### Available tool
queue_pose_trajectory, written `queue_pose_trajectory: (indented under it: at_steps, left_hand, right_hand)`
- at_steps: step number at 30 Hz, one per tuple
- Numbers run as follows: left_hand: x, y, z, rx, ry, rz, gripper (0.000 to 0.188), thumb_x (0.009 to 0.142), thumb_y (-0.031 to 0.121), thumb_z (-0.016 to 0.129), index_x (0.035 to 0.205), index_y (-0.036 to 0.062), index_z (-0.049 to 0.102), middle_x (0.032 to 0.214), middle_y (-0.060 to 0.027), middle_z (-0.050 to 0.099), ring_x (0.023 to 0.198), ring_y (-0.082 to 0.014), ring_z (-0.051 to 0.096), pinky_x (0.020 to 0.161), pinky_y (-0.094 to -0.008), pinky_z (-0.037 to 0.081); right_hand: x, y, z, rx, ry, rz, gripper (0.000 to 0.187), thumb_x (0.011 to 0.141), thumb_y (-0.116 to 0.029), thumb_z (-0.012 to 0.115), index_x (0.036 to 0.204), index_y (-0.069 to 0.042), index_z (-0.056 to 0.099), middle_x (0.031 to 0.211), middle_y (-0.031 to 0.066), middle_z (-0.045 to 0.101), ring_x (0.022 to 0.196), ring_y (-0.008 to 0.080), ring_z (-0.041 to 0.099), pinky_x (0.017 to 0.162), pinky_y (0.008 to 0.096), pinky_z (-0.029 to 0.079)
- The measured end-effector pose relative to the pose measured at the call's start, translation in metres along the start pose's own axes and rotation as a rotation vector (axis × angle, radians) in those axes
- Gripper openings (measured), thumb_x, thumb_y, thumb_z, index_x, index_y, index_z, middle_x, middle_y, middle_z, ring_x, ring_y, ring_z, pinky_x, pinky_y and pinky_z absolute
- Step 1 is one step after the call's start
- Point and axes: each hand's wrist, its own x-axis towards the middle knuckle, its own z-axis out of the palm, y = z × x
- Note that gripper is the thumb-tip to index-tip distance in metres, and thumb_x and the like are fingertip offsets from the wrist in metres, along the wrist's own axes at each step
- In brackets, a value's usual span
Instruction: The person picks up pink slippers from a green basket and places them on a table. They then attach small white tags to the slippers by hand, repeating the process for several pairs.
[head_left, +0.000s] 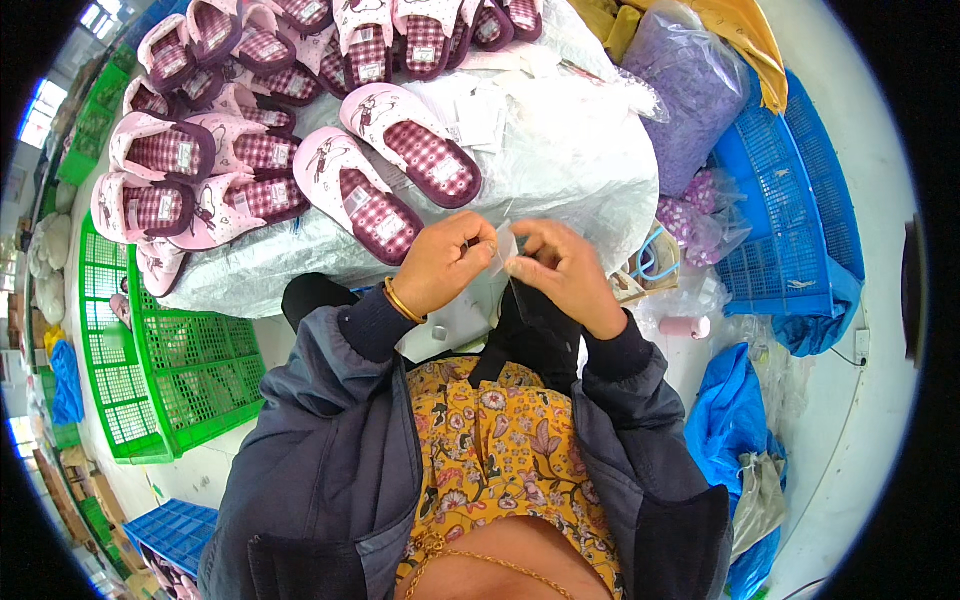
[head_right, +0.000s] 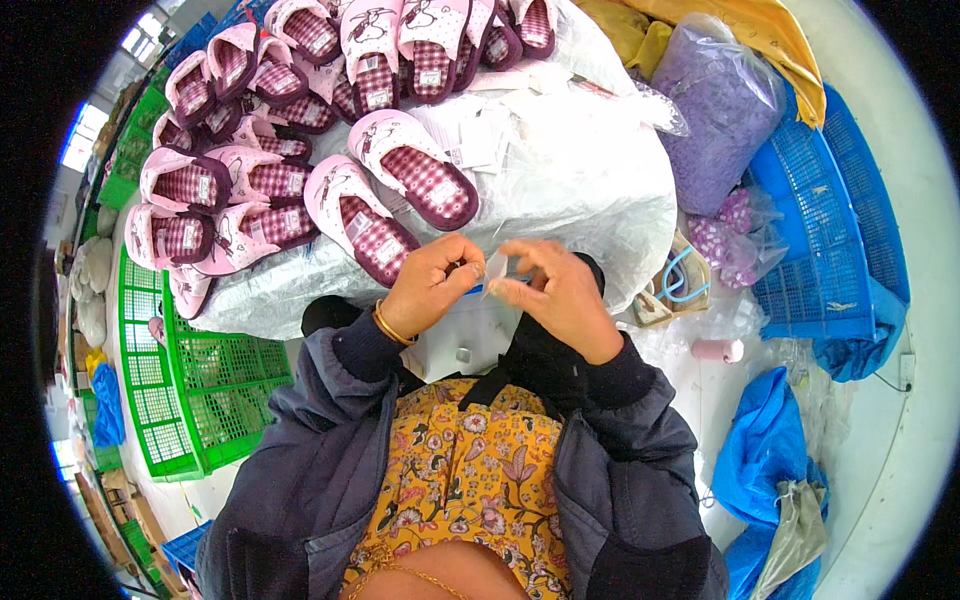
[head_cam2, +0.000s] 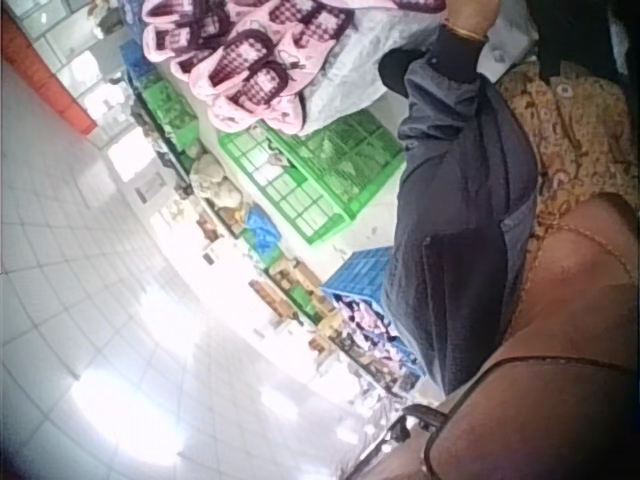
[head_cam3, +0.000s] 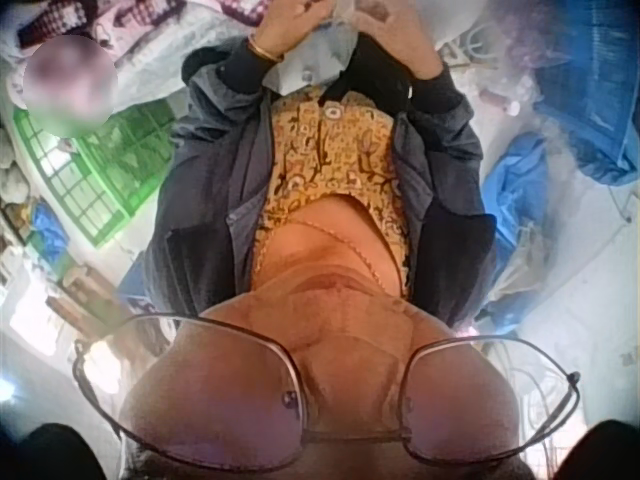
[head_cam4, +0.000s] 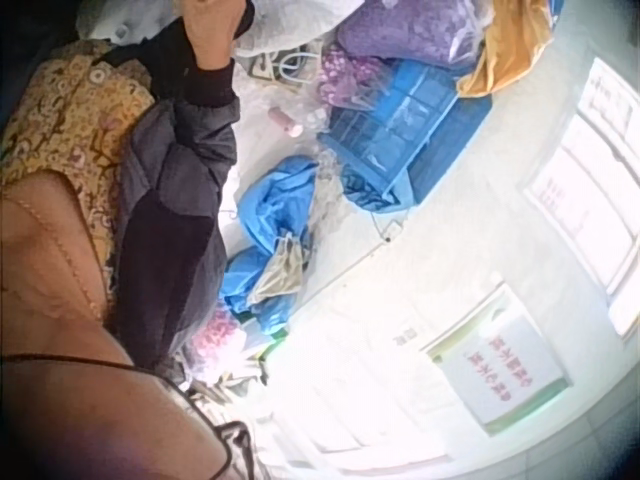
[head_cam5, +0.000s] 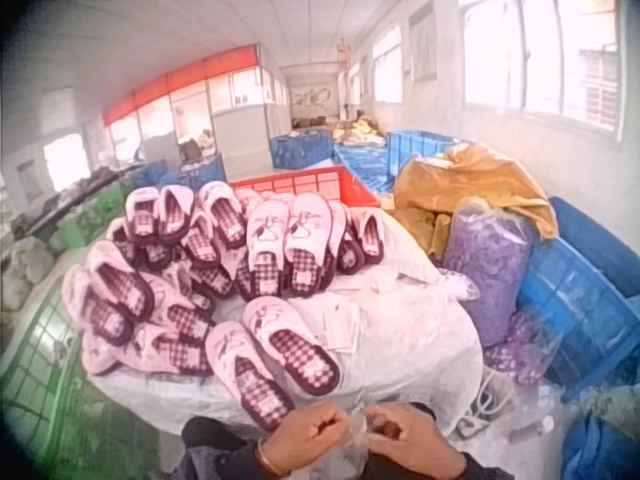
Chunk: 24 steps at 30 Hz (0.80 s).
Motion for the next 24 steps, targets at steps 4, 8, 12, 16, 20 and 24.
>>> queue_pose_trajectory:
  at_steps: [4, 8, 12, 16, 20, 24]
  left_hand:
    - [-0.006, -0.001, 0.005, 0.048, 0.062, 0.076, 0.008, 0.089, 0.009, 0.058, 0.089, 0.0014, 0.059, 0.082, -0.0052, 0.055, 0.073, -0.013, 0.051, 0.065, -0.0273, 0.042]
    - [-0.005, -0.001, 0.003, 0.113, 0.054, -0.003, 0.008, 0.087, 0.009, 0.061, 0.089, 0.0015, 0.06, 0.084, -0.0072, 0.058, 0.076, -0.0184, 0.056, 0.068, -0.0287, 0.045]
    - [0.002, 0.004, -0.011, 0.597, 0.204, 0.329, 0.02, 0.084, 0.012, 0.065, 0.102, 0.0033, 0.063, 0.106, -0.0102, 0.063, 0.099, -0.0283, 0.058, 0.085, -0.038, 0.046]
    - [0.027, 0.001, -0.035, 0.859, 0.306, 0.352, 0.037, 0.082, 0.015, 0.067, 0.117, 0.0054, 0.062, 0.127, -0.0107, 0.057, 0.12, -0.0308, 0.051, 0.101, -0.0442, 0.038]
    - [0.045, -0.016, -0.056, 0.978, 0.358, 0.335, 0.04, 0.083, 0.016, 0.065, 0.121, 0.0071, 0.061, 0.132, -0.0101, 0.055, 0.127, -0.0302, 0.048, 0.104, -0.0438, 0.035]
    - [0.047, -0.02, -0.061, 0.994, 0.353, 0.337, 0.035, 0.084, 0.019, 0.066, 0.117, 0.0076, 0.064, 0.13, -0.0097, 0.057, 0.128, -0.0294, 0.047, 0.104, -0.0432, 0.035]
  right_hand:
    - [0.001, 0.007, 0.012, 0.071, 0.032, -0.032, 0.024, 0.085, -0.014, 0.075, 0.105, -0.003, 0.067, 0.085, 0.0023, 0.066, 0.069, 0.0055, 0.055, 0.062, 0.0235, 0.047]
    - [0.005, 0.007, 0.02, 0.217, -0.04, 0.098, 0.02, 0.088, -0.012, 0.07, 0.105, -0.001, 0.067, 0.089, 0.003, 0.069, 0.074, 0.0058, 0.058, 0.066, 0.0234, 0.048]
    - [0.015, 0.022, 0.029, 0.212, 0.07, 0.053, 0.014, 0.091, -0.008, 0.065, 0.102, 0.0, 0.065, 0.09, 0.0054, 0.068, 0.077, 0.0119, 0.06, 0.071, 0.0277, 0.049]
    - [0.052, 0.027, 0.036, -0.063, 0.293, -0.201, 0.006, 0.09, -0.007, 0.062, 0.094, -0.003, 0.06, 0.089, 0.0138, 0.064, 0.08, 0.0305, 0.061, 0.071, 0.0348, 0.05]
    - [0.077, 0.029, 0.057, -0.278, 0.326, -0.291, 0.011, 0.091, -0.01, 0.061, 0.098, -0.004, 0.057, 0.089, 0.0162, 0.065, 0.084, 0.0368, 0.062, 0.071, 0.0401, 0.05]
    - [0.073, 0.012, 0.074, -0.038, 0.213, -0.123, 0.009, 0.091, -0.009, 0.06, 0.097, -0.003, 0.056, 0.086, 0.0196, 0.064, 0.078, 0.0398, 0.063, 0.068, 0.0426, 0.049]
